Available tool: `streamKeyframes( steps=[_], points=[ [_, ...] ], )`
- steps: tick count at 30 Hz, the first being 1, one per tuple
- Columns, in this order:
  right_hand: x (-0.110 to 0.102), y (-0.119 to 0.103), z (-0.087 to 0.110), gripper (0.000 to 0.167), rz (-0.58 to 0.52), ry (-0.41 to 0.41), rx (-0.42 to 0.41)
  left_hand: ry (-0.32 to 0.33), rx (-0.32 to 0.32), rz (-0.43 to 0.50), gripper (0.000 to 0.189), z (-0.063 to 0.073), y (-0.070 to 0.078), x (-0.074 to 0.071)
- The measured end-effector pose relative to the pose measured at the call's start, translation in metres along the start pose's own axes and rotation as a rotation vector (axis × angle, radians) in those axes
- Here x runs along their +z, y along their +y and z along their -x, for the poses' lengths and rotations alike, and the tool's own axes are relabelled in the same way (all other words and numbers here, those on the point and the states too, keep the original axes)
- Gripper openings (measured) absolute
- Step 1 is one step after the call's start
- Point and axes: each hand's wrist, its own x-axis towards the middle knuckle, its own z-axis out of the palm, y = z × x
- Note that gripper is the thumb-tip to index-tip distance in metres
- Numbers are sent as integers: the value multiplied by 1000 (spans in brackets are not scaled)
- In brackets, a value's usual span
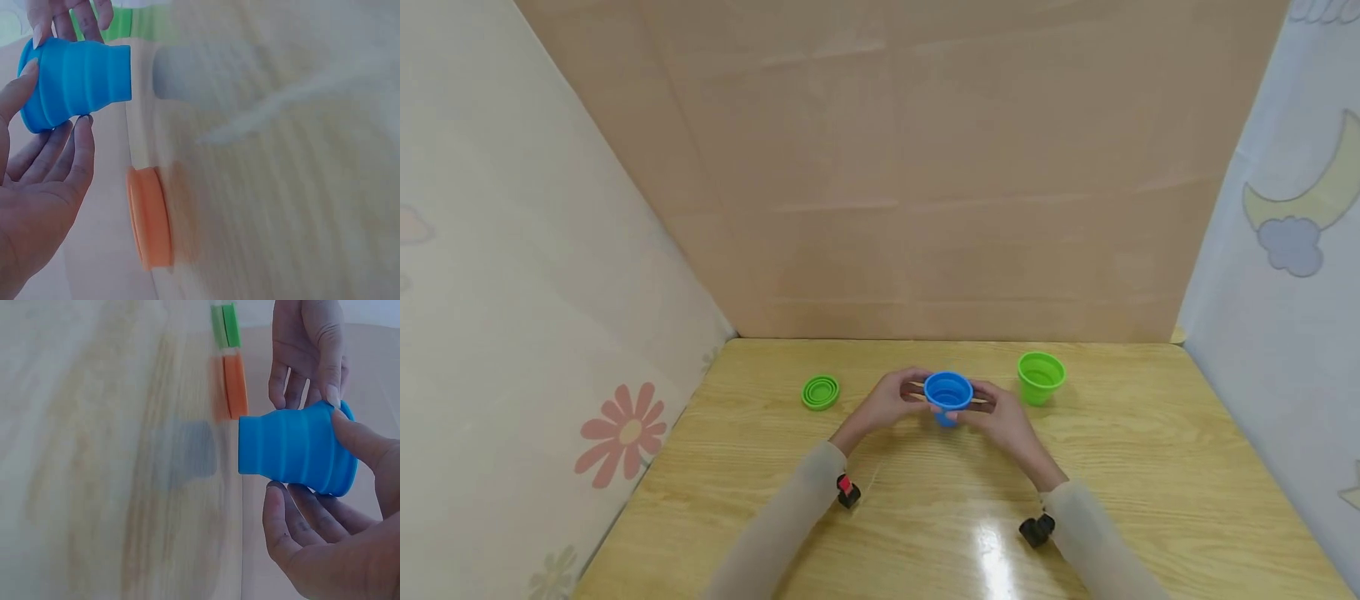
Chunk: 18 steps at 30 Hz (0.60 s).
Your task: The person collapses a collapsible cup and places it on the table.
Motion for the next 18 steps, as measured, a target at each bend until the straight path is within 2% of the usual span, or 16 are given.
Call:
streamKeyframes(
  steps=[8,18],
  points=[
    [10,1,11,65,1,2,-35,18,1,-44,52,25,-1,1],
    [23,-4,25,65,12,-28,-58,46,27,40,52,60,-5,2]
  ],
)
